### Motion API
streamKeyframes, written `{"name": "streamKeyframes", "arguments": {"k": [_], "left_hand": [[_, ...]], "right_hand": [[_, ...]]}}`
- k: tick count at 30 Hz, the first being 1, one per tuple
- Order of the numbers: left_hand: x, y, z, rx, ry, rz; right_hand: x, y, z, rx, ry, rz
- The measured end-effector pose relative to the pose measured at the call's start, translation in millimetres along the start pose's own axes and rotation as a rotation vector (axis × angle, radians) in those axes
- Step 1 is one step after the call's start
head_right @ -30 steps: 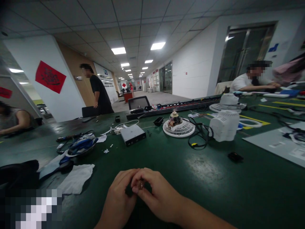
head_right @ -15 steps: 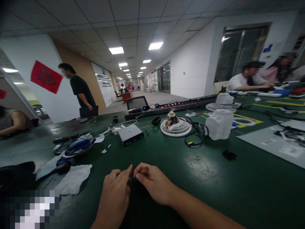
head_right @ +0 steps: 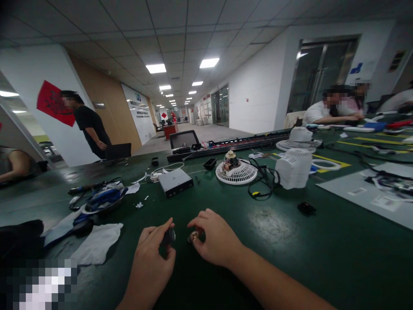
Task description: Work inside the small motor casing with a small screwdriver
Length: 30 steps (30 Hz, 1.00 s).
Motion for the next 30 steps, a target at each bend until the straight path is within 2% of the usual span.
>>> {"name": "streamKeyframes", "arguments": {"k": [3,7,12,15,18,23,27,30], "left_hand": [[-0.1,-0.6,0.6,-0.022,0.030,-0.008],[-0.8,-0.5,0.4,-0.019,0.074,-0.013],[-0.1,0.1,-1.4,-0.018,0.105,-0.013],[0.1,-0.2,-2.7,-0.008,0.130,-0.042],[-0.8,-0.3,-2.5,-0.007,0.150,-0.070],[-4.7,-0.6,0.7,-0.029,0.193,-0.101],[-7.9,-1.1,2.0,-0.031,0.213,-0.116],[-10.0,-1.1,2.0,-0.021,0.226,-0.125]], "right_hand": [[0.1,-1.9,-11.3,0.127,0.120,-0.007],[-0.1,-4.3,-12.8,0.154,0.147,0.011],[4.7,-2.6,-2.0,0.037,-0.040,-0.060],[9.7,-1.0,5.4,-0.029,-0.153,-0.023],[12.4,-0.3,8.5,-0.054,-0.227,0.010],[11.3,0.7,4.8,-0.078,-0.357,-0.066],[13.3,3.0,5.8,-0.146,-0.402,-0.124],[17.8,4.8,10.5,-0.205,-0.374,-0.059]]}}
Point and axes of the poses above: each hand's wrist, its own y-axis away from the middle knuckle, its own z-axis out of the back of the hand, x = y × z, the point moved 1 cm from there along -y, towards the middle knuckle, and after that the axes turned 10 degrees about y, right-handed, at the moved point
